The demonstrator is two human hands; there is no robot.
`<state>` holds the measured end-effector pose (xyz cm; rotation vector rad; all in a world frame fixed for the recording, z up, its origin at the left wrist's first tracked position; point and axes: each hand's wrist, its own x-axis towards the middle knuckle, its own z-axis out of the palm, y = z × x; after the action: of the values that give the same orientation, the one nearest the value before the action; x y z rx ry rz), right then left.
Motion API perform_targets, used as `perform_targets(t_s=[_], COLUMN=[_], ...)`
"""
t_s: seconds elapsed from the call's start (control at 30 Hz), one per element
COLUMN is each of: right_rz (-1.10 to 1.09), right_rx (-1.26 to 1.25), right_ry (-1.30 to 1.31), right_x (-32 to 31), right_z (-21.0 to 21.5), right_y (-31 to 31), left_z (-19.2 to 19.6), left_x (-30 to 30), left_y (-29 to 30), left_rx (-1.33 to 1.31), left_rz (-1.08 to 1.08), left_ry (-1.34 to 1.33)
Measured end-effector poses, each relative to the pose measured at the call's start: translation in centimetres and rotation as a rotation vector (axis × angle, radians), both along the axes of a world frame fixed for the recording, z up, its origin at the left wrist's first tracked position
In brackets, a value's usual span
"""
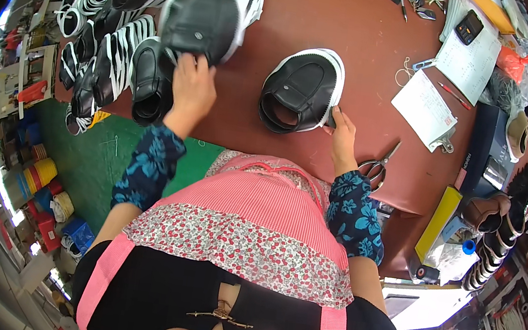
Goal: The recorder is manually assembling and inspecting sports shoes at a workstation in a factory.
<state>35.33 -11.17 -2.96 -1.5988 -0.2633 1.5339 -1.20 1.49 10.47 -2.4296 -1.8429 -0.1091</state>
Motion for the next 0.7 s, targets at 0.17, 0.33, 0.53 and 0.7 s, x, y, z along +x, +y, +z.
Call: perform_targets(t_s=[0.17, 0.33, 0.53, 0.7], right_rz=[0.007, -0.056, -0.137, 0.097], right_rx=[0.015, 0.003, 0.004, 0.041], right_ry=[0.019, 0.013, 0.056, -0.584], right_x=[-0.3, -0.2, -0.6, -2.0], right_z=[-0.7, -0.8, -0.6, 0.0], right_y=[0.4, -0.4, -1.5, -1.3], left_z=[-4.8, -3.0, -2.8, -6.1], left_x=[-8.3, -4.0, 4.4, 9.5], left_y=[11.4, 12.2, 1.0, -7.2], left_rx=[-0.147, 0.121, -0.078, -1.159], left_rz=[-0.129, -0.241, -0.268, 0.722], left_ry=[-0.111, -0.549, -0.781, -1.548])
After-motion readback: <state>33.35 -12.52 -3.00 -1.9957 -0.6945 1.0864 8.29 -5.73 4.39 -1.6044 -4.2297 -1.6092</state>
